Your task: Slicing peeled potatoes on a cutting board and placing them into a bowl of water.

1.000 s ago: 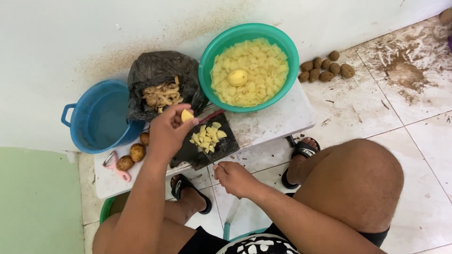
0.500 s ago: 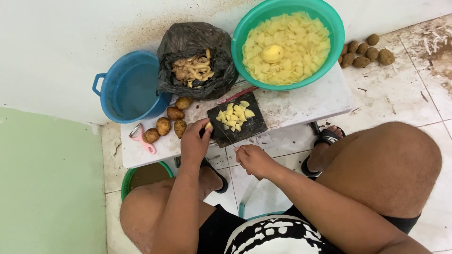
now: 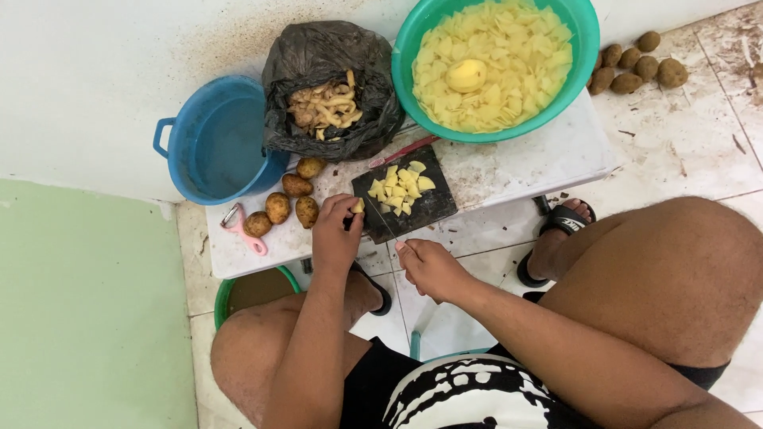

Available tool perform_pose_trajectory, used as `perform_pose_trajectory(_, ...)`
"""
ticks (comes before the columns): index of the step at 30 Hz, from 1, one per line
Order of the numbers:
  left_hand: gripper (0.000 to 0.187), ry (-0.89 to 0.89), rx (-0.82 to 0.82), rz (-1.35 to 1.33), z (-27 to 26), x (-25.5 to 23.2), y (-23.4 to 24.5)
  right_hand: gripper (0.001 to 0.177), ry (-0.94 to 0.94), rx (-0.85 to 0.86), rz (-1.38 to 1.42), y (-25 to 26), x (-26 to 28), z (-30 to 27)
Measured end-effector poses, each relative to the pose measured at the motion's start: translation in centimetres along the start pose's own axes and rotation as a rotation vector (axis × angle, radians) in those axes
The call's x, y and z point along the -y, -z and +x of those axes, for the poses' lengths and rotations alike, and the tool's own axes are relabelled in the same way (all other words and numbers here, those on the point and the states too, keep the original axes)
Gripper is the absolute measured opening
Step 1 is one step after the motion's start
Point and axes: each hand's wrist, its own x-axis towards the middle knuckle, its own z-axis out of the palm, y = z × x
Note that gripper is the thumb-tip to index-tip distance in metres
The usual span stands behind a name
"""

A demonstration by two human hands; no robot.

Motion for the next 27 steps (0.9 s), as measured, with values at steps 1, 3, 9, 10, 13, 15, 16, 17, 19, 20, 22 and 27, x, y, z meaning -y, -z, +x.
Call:
perform_pose_trajectory(1, 0.026, -0.002, 0.005, -0.001, -0.1, 0.1, 0.0, 0.037, -0.002, -0.004, 0.003, 0.0, -0.2, 0.1)
perform_pose_trajectory(3, 0.035, 0.0, 0.061, -0.01, -0.3, 0.4, 0.1, 0.038, -0.005, -0.011, -0.012, 0.0, -0.4, 0.3)
perform_pose_trajectory(9, 0.023, -0.069, 0.112, 0.017, -1.0, -0.2, 1.0, 0.038, -0.015, -0.014, -0.014, -0.1, -2.8, 1.2)
perform_pose_trajectory(10, 0.023, -0.068, 0.11, 0.018, -1.0, -0.1, 1.0, 0.038, -0.014, -0.012, -0.014, -0.2, -2.7, 1.1)
perform_pose_trajectory(13, 0.033, -0.021, 0.109, 0.03, -0.9, 0.0, 0.7, 0.039, -0.024, -0.015, -0.02, -0.2, -2.7, 1.1)
perform_pose_trajectory(15, 0.033, -0.03, 0.1, 0.083, -1.1, -0.2, 0.6, 0.038, -0.03, -0.02, -0.019, -0.4, -3.3, 1.4)
perform_pose_trajectory(16, 0.033, -0.026, 0.099, 0.082, -1.3, 0.6, 0.2, 0.038, -0.031, -0.016, -0.021, -0.3, -2.7, 0.9)
perform_pose_trajectory(17, 0.029, 0.004, 0.076, 0.125, -1.2, 1.4, -0.2, 0.038, -0.032, -0.017, -0.032, -0.1, -2.0, 0.6)
perform_pose_trajectory(19, 0.026, 0.033, 0.048, 0.167, -1.0, 2.4, -0.6, 0.038, -0.027, -0.017, -0.046, 0.1, -0.9, 0.2)
perform_pose_trajectory(20, 0.026, 0.083, 0.032, 0.183, -0.9, 2.7, -0.7, 0.039, -0.028, -0.02, -0.029, 0.1, -0.7, 0.0)
perform_pose_trajectory(22, 0.032, 0.133, 0.031, 0.199, -0.8, 2.4, -0.2, 0.04, -0.039, -0.026, -0.004, -0.1, -1.1, 0.0)
perform_pose_trajectory(27, 0.041, -0.061, 0.172, -0.01, -0.5, -0.6, 3.1, 0.038, -0.033, 0.0, 0.023, -0.6, -3.3, 0.9)
